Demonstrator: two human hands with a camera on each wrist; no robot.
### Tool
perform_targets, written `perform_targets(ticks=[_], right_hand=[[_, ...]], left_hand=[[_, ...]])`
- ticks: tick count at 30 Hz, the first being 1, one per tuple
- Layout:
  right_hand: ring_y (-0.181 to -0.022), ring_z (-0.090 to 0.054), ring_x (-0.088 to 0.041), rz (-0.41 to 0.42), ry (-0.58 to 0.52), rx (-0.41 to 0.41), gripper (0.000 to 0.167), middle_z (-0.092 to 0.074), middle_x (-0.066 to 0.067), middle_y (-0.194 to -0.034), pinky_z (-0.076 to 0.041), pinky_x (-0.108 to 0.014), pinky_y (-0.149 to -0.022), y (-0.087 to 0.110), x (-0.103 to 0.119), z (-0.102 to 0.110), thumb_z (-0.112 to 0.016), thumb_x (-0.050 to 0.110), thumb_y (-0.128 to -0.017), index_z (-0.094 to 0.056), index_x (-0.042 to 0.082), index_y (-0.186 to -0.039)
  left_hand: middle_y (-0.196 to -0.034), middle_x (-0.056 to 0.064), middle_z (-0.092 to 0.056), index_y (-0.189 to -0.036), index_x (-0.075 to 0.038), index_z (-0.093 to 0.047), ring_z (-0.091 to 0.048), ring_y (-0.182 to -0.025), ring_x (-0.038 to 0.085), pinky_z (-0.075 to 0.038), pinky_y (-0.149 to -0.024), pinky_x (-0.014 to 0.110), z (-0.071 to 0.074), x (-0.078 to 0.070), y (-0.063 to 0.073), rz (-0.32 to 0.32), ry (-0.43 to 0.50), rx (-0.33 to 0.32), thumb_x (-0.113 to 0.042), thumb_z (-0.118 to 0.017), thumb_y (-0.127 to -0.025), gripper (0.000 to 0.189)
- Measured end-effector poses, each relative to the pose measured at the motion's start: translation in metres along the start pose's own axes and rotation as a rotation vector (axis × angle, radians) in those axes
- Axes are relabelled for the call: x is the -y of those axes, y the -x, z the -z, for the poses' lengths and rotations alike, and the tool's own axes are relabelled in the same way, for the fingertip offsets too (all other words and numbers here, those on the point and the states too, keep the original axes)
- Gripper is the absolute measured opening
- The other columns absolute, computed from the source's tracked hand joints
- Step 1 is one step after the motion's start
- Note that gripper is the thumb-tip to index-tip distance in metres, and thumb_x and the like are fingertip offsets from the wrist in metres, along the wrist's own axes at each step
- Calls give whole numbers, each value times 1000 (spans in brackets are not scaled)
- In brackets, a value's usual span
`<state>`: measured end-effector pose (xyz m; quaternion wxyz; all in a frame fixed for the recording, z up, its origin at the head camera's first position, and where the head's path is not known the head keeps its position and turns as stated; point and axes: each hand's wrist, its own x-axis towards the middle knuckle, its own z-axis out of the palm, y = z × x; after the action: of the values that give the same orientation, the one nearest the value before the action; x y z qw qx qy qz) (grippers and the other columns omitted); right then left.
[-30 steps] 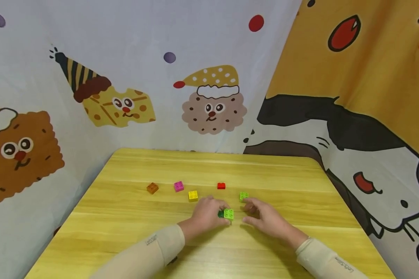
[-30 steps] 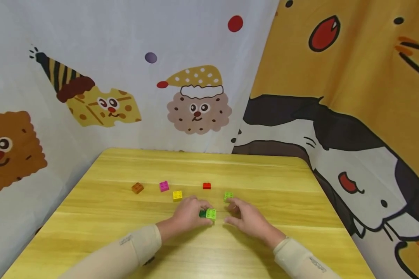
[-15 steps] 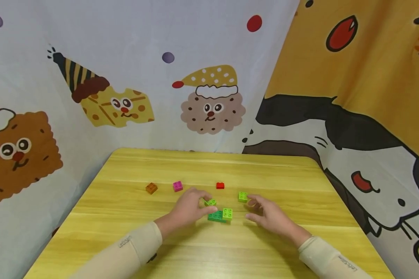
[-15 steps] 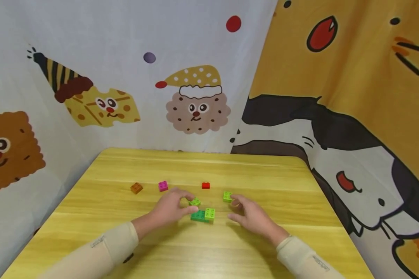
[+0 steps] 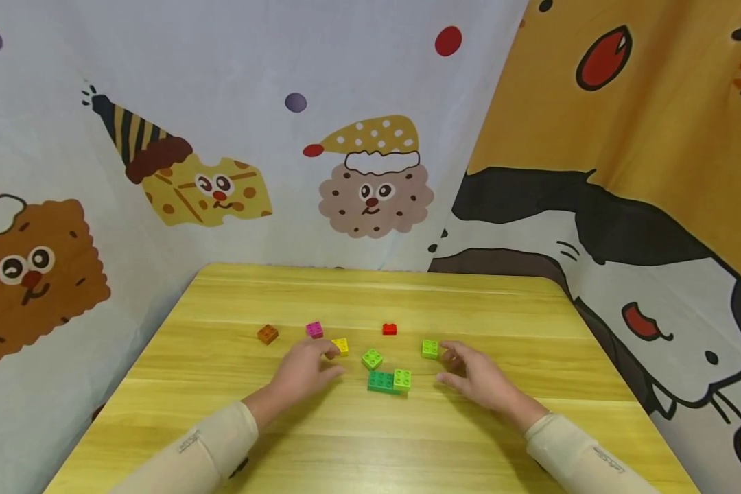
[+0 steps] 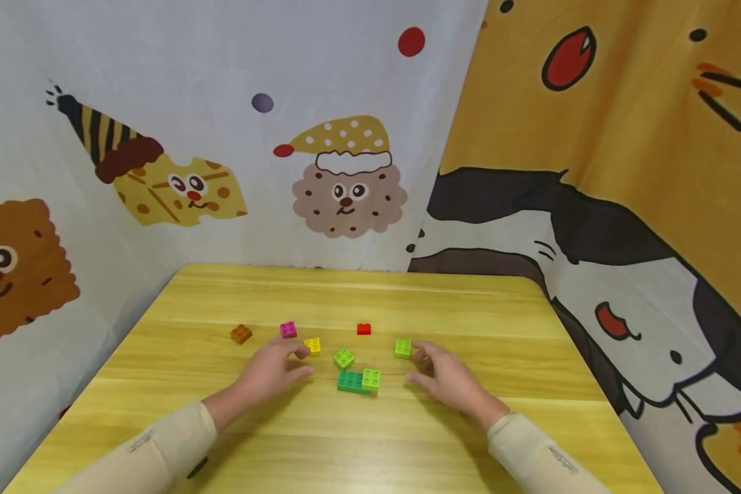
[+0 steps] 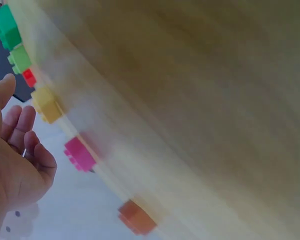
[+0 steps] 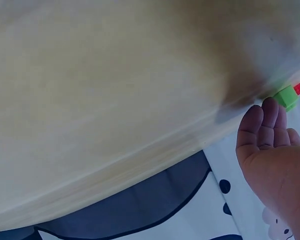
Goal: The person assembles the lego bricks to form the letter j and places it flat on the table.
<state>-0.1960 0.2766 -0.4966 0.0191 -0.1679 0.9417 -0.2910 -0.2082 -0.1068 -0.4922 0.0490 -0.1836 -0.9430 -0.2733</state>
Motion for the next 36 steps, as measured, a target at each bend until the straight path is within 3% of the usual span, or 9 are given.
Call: perform_targets(ticks=[6,8,22,27,36], right_hand=[[-113,-72,-22,10,-9,-5,67,-73,-4,-127,-61,-45,-95,0,-3,-1,-79,35,-98,-53,6,-153],[-112,-72,-22,12,-7,-10,67,-74,-4,-126,-61,-44,-95,-1,-3,0,-80,34,-98,-54,6,-152],[-114,-71,-20,-4,-6,-2,66,-74,-3,-127,-61,-43,-97,-1,0,-4,-79,35,-98,-54,8,-152],[-113,-71,-18,4,-13,14,65,-74,-2,-126,-61,-42,-97,-2,7,-6,-79,36,-98,-54,9,-152],[-114,-72,-20,54,-33,37,66,-75,-3,-129,-62,-38,-96,-3,15,-11,-78,37,-99,-53,8,-153]], left_hand=[[-134,11,-73,-128,-12,-73,-64,-133,36,-52,-113,55,1,11,-7,31,-57,-12,-34,-87,-90,46],[-137,11,-72,-133,-11,-72,-62,-137,37,-50,-115,56,1,13,-11,28,-58,-5,-35,-86,-92,50],[-132,8,-77,-129,-10,-75,-70,-124,32,-57,-106,50,-8,12,-30,-61,-133,28,-34,-85,-93,44],[-128,10,-78,-124,-9,-76,-72,-121,32,-58,-105,50,-8,8,-31,-72,-134,21,-29,-86,-92,39],[-115,5,-80,-119,-11,-77,-69,-100,25,-60,-90,46,-11,2,-20,-70,-122,26,-28,-89,-89,36]])
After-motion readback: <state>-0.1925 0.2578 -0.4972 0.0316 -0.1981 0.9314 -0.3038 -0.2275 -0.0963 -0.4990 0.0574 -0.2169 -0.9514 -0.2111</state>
